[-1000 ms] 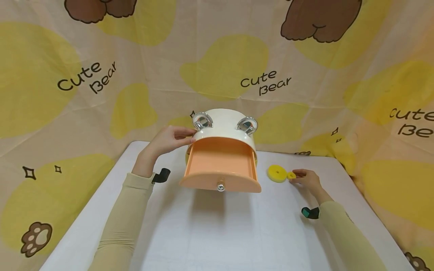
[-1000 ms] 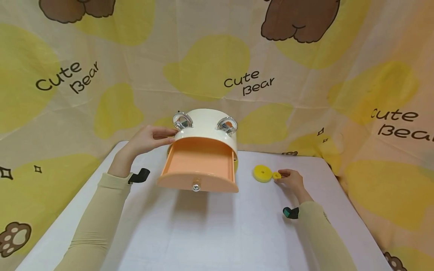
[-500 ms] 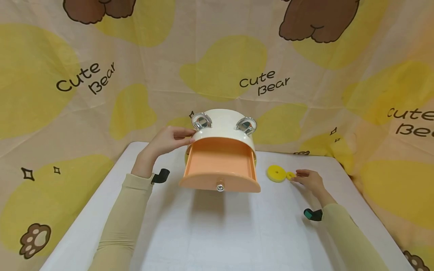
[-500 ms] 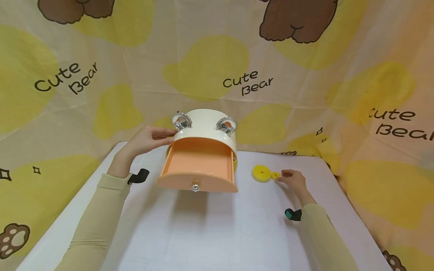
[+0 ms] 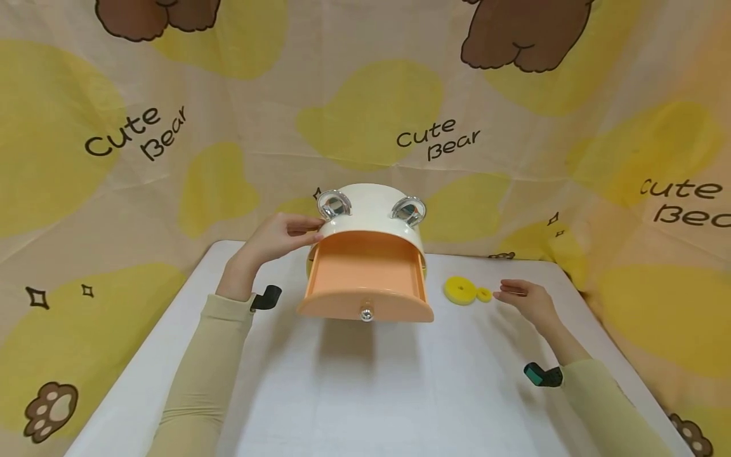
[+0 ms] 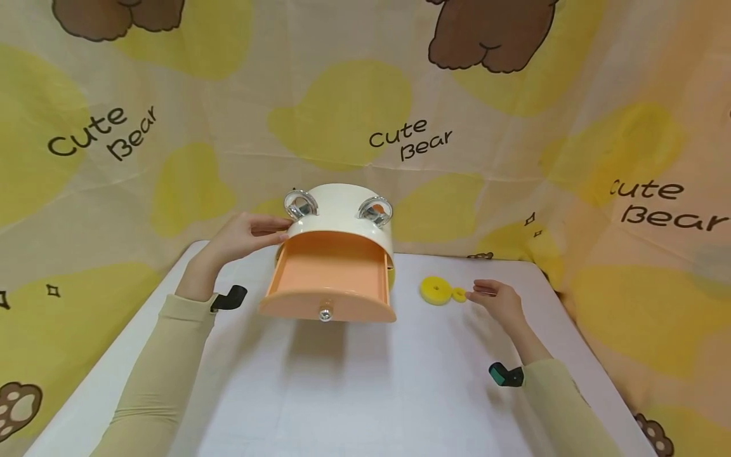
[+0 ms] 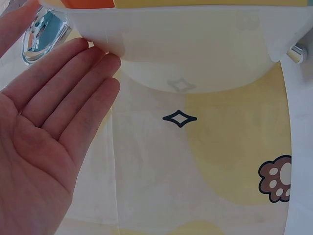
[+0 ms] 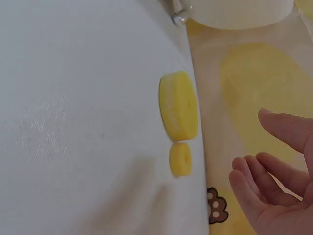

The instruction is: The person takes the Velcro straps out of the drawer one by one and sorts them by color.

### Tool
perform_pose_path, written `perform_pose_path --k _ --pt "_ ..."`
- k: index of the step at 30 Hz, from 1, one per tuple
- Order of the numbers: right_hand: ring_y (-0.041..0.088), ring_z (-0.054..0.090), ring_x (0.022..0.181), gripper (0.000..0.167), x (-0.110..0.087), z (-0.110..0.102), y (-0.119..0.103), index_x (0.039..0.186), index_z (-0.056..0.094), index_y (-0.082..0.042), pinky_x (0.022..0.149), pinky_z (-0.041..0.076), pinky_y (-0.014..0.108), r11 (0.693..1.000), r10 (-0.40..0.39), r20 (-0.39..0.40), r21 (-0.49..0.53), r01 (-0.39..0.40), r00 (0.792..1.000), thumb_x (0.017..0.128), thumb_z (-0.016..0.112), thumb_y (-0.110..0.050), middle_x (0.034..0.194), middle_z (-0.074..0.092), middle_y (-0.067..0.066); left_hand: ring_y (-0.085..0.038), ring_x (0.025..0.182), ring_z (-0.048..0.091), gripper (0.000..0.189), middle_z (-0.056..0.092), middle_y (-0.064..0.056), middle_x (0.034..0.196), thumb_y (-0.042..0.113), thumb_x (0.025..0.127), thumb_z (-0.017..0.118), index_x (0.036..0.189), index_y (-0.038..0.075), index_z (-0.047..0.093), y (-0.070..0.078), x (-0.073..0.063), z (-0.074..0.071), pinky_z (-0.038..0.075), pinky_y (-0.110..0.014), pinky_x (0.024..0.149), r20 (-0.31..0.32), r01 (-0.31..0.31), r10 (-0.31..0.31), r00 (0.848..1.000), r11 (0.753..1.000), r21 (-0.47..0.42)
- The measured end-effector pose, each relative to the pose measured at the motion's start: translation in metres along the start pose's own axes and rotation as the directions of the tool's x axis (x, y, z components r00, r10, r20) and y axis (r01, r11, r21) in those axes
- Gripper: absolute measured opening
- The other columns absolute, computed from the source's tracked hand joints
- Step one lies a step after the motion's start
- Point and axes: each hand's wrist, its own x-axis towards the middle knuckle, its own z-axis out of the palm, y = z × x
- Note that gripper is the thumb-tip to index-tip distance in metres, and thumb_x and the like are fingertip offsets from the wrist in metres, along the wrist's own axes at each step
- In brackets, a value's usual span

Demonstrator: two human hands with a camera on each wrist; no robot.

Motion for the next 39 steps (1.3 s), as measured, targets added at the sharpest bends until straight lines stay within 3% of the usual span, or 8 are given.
perform_pose_path --k 3,9,14,20,23,33,39 --pt "0.040 0.049 0.123 0.074 -0.008 -0.003 -0.009 0.139 0.045 -0.002 0.102 0.041 0.056 1.000 -0.026 -0.003 0.004 0.026 1.000 0.087 0.060 -0.053 0.137 0.051 0.022 -0.034 0.117 0.058 0.042 0.061 -0.016 0.127 0.022 0.089 0.067 0.126 0.004 0.061 0.004 -0.002 -0.001 0.048 -0.045 0.099 0.005 0.000 0.000 1.000 1.000 -0.003" --pt "0.039 0.052 0.121 0.071 -0.027 -0.010 -0.031 0.137 0.048 -0.003 0.101 0.042 0.056 0.996 -0.082 -0.014 0.034 0.082 0.997 0.087 0.061 -0.052 0.134 0.054 0.021 -0.025 0.115 0.061 0.044 0.063 -0.007 0.125 0.035 0.087 0.068 0.125 0.014 0.064 -0.019 0.006 0.001 0.050 -0.040 0.098 -0.008 -0.003 0.003 1.000 1.000 -0.001" --pt "0.032 0.057 0.116 0.065 -0.042 -0.013 -0.051 0.135 0.050 -0.005 0.100 0.046 0.049 0.991 -0.129 -0.011 0.031 0.129 0.992 0.089 0.061 -0.049 0.131 0.057 0.018 -0.023 0.114 0.062 0.046 0.064 -0.004 0.125 0.043 0.085 0.068 0.124 0.018 0.065 -0.026 0.008 0.002 0.050 -0.041 0.097 -0.012 -0.005 0.005 1.000 1.000 0.009" --pt "-0.002 0.062 0.099 0.058 -0.057 -0.015 -0.074 0.131 0.055 -0.009 0.090 0.052 0.021 0.980 -0.192 0.001 0.051 0.192 0.981 0.088 0.063 -0.046 0.127 0.061 0.013 -0.024 0.113 0.062 0.047 0.065 -0.006 0.124 0.043 0.085 0.069 0.124 0.018 0.065 -0.025 0.008 0.001 0.050 -0.042 0.098 -0.007 -0.006 0.006 1.000 1.000 0.003" --pt "-0.010 0.060 0.094 0.055 -0.064 -0.013 -0.084 0.129 0.057 -0.009 0.084 0.050 0.010 0.969 -0.233 0.010 0.086 0.231 0.972 0.087 0.065 -0.044 0.126 0.062 0.012 -0.025 0.114 0.062 0.047 0.064 -0.006 0.124 0.043 0.085 0.069 0.124 0.017 0.065 -0.025 0.008 0.001 0.050 -0.043 0.098 -0.007 -0.006 0.006 1.000 1.000 -0.002" --pt "-0.002 0.064 0.096 0.047 -0.087 -0.005 -0.111 0.123 0.060 -0.007 0.081 0.053 0.015 0.932 -0.332 0.054 0.172 0.319 0.942 0.086 0.070 -0.033 0.123 0.063 0.015 -0.024 0.113 0.062 0.047 0.064 -0.005 0.124 0.043 0.085 0.068 0.124 0.018 0.065 -0.021 0.005 0.001 0.050 -0.041 0.097 -0.013 -0.008 0.008 1.000 1.000 0.005" --pt "0.006 0.067 0.096 0.040 -0.100 0.000 -0.129 0.118 0.063 -0.006 0.080 0.056 0.020 0.887 -0.407 0.069 0.265 0.377 0.911 0.084 0.072 -0.024 0.118 0.065 0.014 -0.025 0.115 0.061 0.047 0.063 -0.004 0.126 0.043 0.085 0.068 0.125 0.018 0.064 -0.021 0.006 0.001 0.049 -0.043 0.098 -0.008 0.009 -0.009 1.000 1.000 -0.009"
